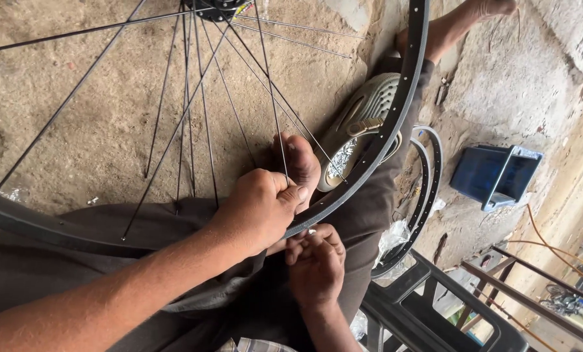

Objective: Assembling bicycle wheel spokes into the hub and rim.

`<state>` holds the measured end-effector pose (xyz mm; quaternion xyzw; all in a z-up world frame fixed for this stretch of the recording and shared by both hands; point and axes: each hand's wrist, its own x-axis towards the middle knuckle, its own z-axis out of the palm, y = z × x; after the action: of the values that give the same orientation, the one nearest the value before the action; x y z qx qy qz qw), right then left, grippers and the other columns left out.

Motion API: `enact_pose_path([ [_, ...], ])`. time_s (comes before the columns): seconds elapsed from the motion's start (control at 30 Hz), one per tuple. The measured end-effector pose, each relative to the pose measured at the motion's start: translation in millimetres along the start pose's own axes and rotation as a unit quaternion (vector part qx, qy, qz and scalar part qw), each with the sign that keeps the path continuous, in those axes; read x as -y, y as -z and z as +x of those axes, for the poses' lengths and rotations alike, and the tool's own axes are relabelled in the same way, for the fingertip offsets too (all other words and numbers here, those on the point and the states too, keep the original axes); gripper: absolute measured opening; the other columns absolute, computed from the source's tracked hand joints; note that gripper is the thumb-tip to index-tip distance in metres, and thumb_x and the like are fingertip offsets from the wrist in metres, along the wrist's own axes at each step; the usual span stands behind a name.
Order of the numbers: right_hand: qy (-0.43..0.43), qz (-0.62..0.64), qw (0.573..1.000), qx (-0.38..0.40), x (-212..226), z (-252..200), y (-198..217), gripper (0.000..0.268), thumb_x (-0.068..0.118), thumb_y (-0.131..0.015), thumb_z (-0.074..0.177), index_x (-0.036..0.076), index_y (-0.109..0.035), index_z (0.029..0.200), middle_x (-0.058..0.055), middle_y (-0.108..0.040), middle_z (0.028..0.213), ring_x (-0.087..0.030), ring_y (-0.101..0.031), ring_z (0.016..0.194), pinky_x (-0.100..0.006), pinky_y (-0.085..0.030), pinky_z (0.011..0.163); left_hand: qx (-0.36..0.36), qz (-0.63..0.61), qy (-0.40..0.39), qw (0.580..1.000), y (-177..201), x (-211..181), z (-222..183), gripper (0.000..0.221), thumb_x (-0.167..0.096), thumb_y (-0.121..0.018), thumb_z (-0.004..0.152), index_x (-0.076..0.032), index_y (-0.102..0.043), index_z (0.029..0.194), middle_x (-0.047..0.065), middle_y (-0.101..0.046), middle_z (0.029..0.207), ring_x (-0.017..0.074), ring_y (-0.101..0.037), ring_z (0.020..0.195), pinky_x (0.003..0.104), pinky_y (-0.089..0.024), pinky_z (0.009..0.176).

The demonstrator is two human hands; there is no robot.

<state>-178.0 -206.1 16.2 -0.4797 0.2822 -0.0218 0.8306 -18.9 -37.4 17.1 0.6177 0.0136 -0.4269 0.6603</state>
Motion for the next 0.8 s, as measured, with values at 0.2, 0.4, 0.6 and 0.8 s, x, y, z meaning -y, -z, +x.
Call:
enact_pose_path([
  [0.2, -0.092, -0.085, 0.992, -0.03, 12.0, 14.8, -49.9, 0.02, -0.001, -0.054, 0.094, -0.004, -0.064, 0.112, -0.017, -0.073, 0.098, -0.024, -0.074, 0.082, -0.038, -0.062, 0.077, 0.011, -0.013, 0.078, 0.997, 4.3, -14.6, -5.8, 0.029, -0.029, -0.061, 0.097, -0.005, -0.073, 0.088, 0.012, -0.075, 0.07, 0.0208, -0.078, 0.063, 0.035, -0.061, 0.058],
  [0.4, -0.062, -0.319, 0.944, -0.056, 23.1, 23.9, -29.1, 0.015, -0.003, -0.062, 0.099, -0.007, -0.068, 0.111, -0.018, -0.073, 0.1, -0.018, -0.071, 0.085, -0.031, -0.058, 0.078, 0.012, -0.013, 0.055, 0.998, 9.6, -21.9, -9.1, 0.033, -0.029, -0.063, 0.096, -0.002, -0.074, 0.081, 0.011, -0.074, 0.063, 0.0176, -0.072, 0.055, 0.034, -0.057, 0.052],
  [0.6, 0.142, -0.635, 0.739, 0.174, 27.8, 28.0, -90.3, 0.019, 0.0, -0.067, 0.089, -0.004, -0.068, 0.107, -0.019, -0.069, 0.109, -0.033, -0.069, 0.099, -0.039, -0.054, 0.084, -0.005, 0.014, 0.058, 0.998, 33.6, -47.4, -13.3, 0.033, -0.029, -0.066, 0.093, -0.001, -0.074, 0.078, 0.012, -0.071, 0.06, 0.0195, -0.068, 0.051, 0.036, -0.053, 0.049],
  [0.8, 0.078, -0.702, 0.601, 0.376, -9.2, 27.7, -83.3, 0.012, 0.01, -0.066, 0.101, 0.002, -0.068, 0.11, -0.017, -0.068, 0.098, -0.036, -0.065, 0.097, -0.047, -0.049, 0.088, -0.016, 0.013, 0.009, 1.0, 41.7, -47.7, -18.1, 0.035, -0.03, -0.069, 0.093, 0.001, -0.075, 0.076, 0.012, -0.072, 0.063, 0.0179, -0.068, 0.052, 0.035, -0.052, 0.048],
])
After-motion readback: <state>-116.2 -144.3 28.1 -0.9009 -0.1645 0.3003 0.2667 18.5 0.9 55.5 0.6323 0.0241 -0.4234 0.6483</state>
